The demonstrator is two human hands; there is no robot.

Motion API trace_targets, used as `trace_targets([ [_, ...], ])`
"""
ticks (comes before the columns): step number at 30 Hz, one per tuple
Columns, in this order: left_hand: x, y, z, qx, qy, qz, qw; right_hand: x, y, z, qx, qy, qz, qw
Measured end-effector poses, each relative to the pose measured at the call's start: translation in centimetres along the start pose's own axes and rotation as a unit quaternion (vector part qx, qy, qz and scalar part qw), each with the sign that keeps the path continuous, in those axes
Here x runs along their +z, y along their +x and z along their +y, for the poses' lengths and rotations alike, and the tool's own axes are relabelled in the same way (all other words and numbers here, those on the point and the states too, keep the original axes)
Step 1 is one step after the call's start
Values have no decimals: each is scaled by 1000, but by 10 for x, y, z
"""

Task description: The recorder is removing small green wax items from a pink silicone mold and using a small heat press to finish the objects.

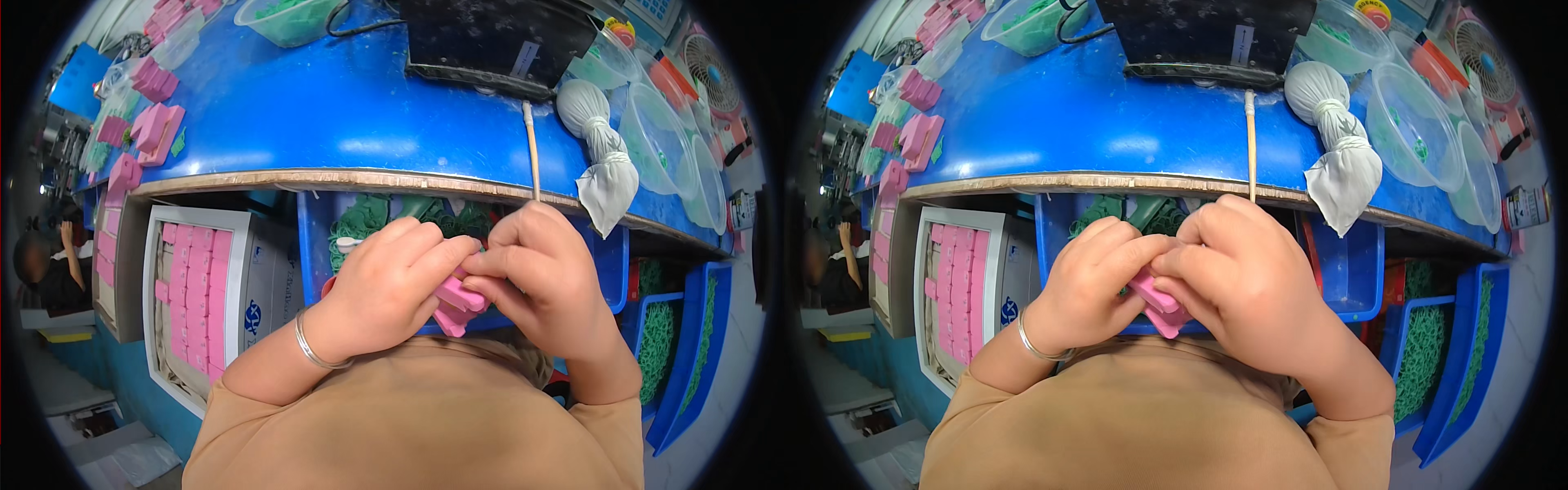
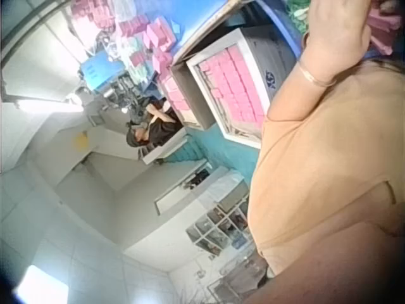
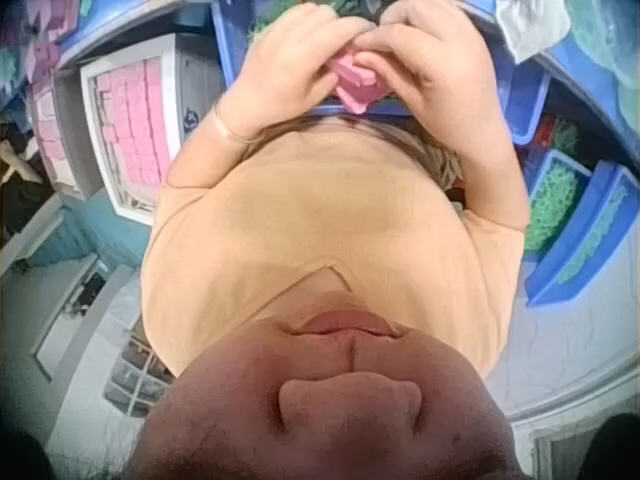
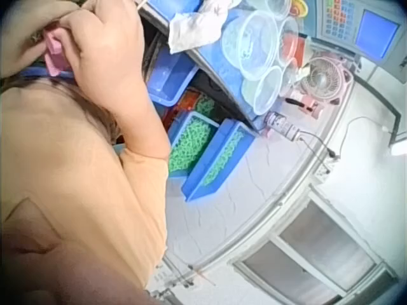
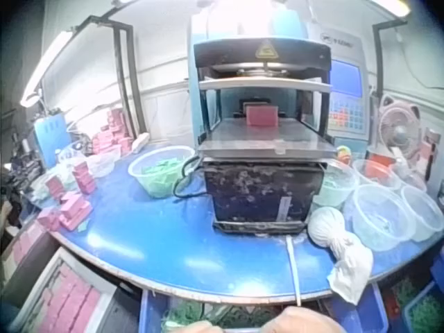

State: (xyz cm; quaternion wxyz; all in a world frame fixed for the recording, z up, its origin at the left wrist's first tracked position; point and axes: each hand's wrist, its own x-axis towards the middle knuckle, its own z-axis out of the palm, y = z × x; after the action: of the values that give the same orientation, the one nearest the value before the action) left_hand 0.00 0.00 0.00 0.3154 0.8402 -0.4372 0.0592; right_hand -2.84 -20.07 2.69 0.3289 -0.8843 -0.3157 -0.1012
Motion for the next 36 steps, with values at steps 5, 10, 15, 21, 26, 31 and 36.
trace_targets([
  [5, 1, 3, 1, -56, -152, 11, 987, 3, 2, -4, 28, 127, 98, 987],
  [10, -4, 3, 6, -91, -204, -26, 974, 16, -2, -3, 19, 49, 113, 992],
  [15, -1, 5, 10, -93, -278, -91, 952, 29, 0, 0, -19, -15, 147, 989],
  [21, 1, 1, 8, -115, -310, -113, 937, 29, 7, 8, 160, 248, 63, 953],
  [26, 12, -5, 6, -177, -417, -31, 891, 32, 0, 2, 287, 496, 83, 815],
  [31, 7, -2, 10, -279, -556, 4, 783, 30, -8, 2, 306, 532, 91, 785],
  [36, 11, -6, 7, -230, -498, 4, 836, 33, -9, -3, 238, 494, 114, 828],
])
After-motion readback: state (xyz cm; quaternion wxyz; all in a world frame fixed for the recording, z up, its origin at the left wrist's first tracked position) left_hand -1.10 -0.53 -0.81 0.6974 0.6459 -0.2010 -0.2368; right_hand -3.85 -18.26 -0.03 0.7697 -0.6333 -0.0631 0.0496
